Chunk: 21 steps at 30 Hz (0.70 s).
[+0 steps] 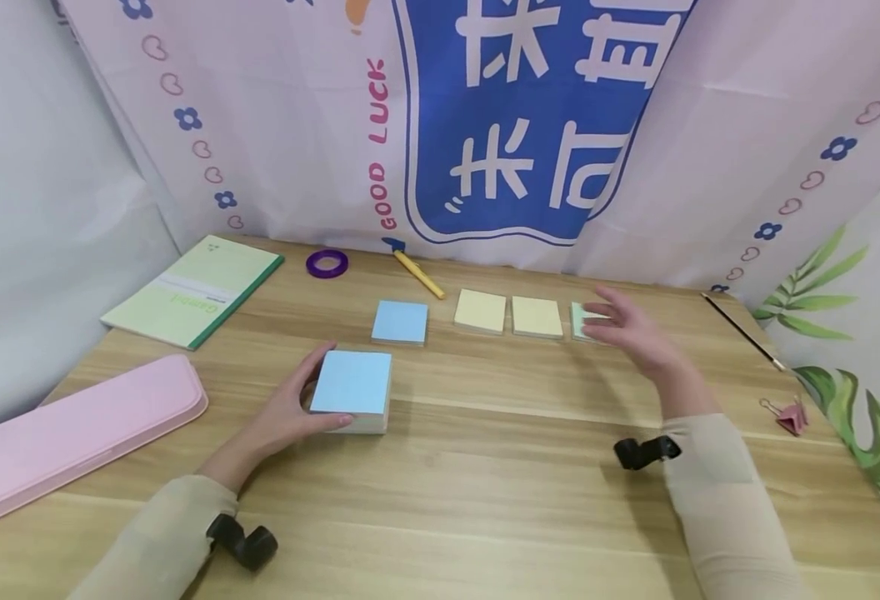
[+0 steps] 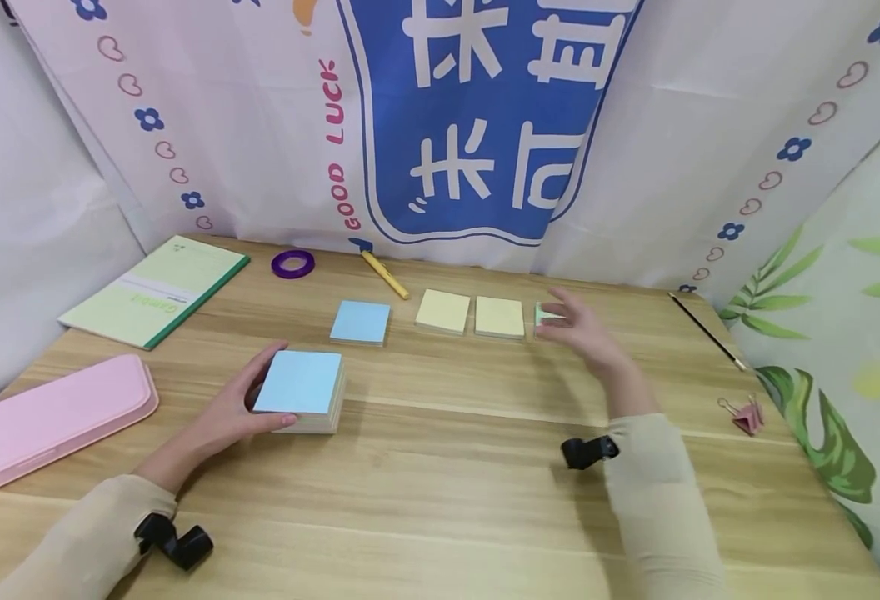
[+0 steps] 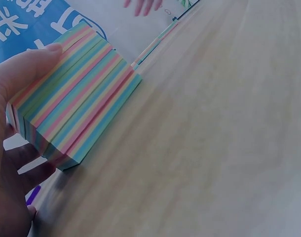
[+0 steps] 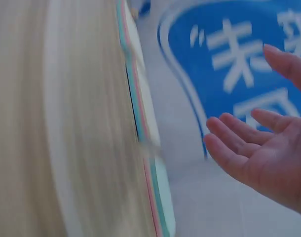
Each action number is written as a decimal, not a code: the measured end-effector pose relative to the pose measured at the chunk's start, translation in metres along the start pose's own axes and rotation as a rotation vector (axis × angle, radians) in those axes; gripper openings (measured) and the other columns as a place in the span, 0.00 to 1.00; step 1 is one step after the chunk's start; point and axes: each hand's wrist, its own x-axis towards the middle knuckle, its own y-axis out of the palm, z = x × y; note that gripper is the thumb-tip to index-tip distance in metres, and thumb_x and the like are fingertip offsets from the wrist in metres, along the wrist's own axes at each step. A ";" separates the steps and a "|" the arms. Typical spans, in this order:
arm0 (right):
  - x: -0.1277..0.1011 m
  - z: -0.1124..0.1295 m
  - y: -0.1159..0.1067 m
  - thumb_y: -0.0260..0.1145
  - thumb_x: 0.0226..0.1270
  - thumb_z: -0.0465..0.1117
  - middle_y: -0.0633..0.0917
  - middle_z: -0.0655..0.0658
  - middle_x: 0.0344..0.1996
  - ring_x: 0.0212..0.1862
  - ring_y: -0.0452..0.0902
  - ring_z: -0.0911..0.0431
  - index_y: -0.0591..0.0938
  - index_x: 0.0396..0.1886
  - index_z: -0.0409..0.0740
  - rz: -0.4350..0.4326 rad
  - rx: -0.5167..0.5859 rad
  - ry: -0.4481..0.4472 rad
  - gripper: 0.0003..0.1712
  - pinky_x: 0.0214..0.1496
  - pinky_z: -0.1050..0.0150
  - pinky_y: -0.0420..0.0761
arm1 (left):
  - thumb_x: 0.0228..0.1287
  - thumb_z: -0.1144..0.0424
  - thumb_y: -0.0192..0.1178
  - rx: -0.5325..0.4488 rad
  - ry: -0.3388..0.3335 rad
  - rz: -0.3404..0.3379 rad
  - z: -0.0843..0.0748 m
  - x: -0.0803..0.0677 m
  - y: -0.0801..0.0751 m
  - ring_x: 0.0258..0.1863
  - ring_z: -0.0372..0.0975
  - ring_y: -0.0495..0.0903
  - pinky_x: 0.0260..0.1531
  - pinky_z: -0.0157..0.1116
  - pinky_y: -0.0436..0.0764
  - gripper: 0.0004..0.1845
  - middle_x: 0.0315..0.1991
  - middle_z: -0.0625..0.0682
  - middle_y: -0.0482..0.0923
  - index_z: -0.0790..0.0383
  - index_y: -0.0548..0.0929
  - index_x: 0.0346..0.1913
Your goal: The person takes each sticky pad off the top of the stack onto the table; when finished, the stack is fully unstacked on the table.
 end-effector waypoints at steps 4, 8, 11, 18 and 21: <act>0.005 0.019 0.053 0.58 0.54 0.27 0.59 0.32 0.59 0.58 0.55 0.38 0.46 0.66 0.39 0.141 0.071 -0.112 0.43 0.53 0.52 0.64 | 0.42 0.56 0.68 0.005 -0.002 0.000 -0.001 0.000 0.000 0.58 0.54 0.54 0.53 0.55 0.50 0.50 0.62 0.62 0.53 0.48 0.47 0.66; 0.011 0.033 0.100 0.61 0.52 0.28 0.61 0.36 0.59 0.58 0.56 0.39 0.49 0.66 0.43 0.259 0.098 -0.165 0.44 0.54 0.50 0.62 | 0.42 0.56 0.68 0.000 0.000 0.005 -0.001 0.000 0.001 0.59 0.55 0.53 0.54 0.55 0.49 0.50 0.62 0.62 0.51 0.48 0.46 0.66; 0.016 0.041 0.128 0.63 0.52 0.31 0.62 0.39 0.58 0.58 0.56 0.41 0.51 0.65 0.46 0.311 0.105 -0.182 0.43 0.56 0.49 0.59 | 0.42 0.57 0.68 -0.008 0.005 0.002 -0.001 0.000 0.001 0.58 0.55 0.54 0.54 0.55 0.50 0.50 0.62 0.62 0.51 0.49 0.46 0.67; 0.024 0.050 0.185 0.68 0.47 0.37 0.59 0.39 0.60 0.59 0.56 0.46 0.48 0.66 0.50 0.380 -0.049 -0.190 0.50 0.56 0.52 0.61 | 0.42 0.59 0.68 -0.023 0.031 -0.007 0.000 0.001 0.001 0.57 0.54 0.56 0.52 0.55 0.53 0.50 0.61 0.61 0.53 0.50 0.47 0.66; 0.025 0.048 0.204 0.70 0.45 0.42 0.56 0.40 0.61 0.59 0.54 0.47 0.46 0.66 0.50 0.411 -0.149 -0.186 0.54 0.56 0.55 0.61 | 0.42 0.59 0.68 -0.018 0.029 -0.003 0.001 0.002 0.001 0.57 0.53 0.56 0.52 0.55 0.53 0.50 0.61 0.60 0.54 0.50 0.47 0.66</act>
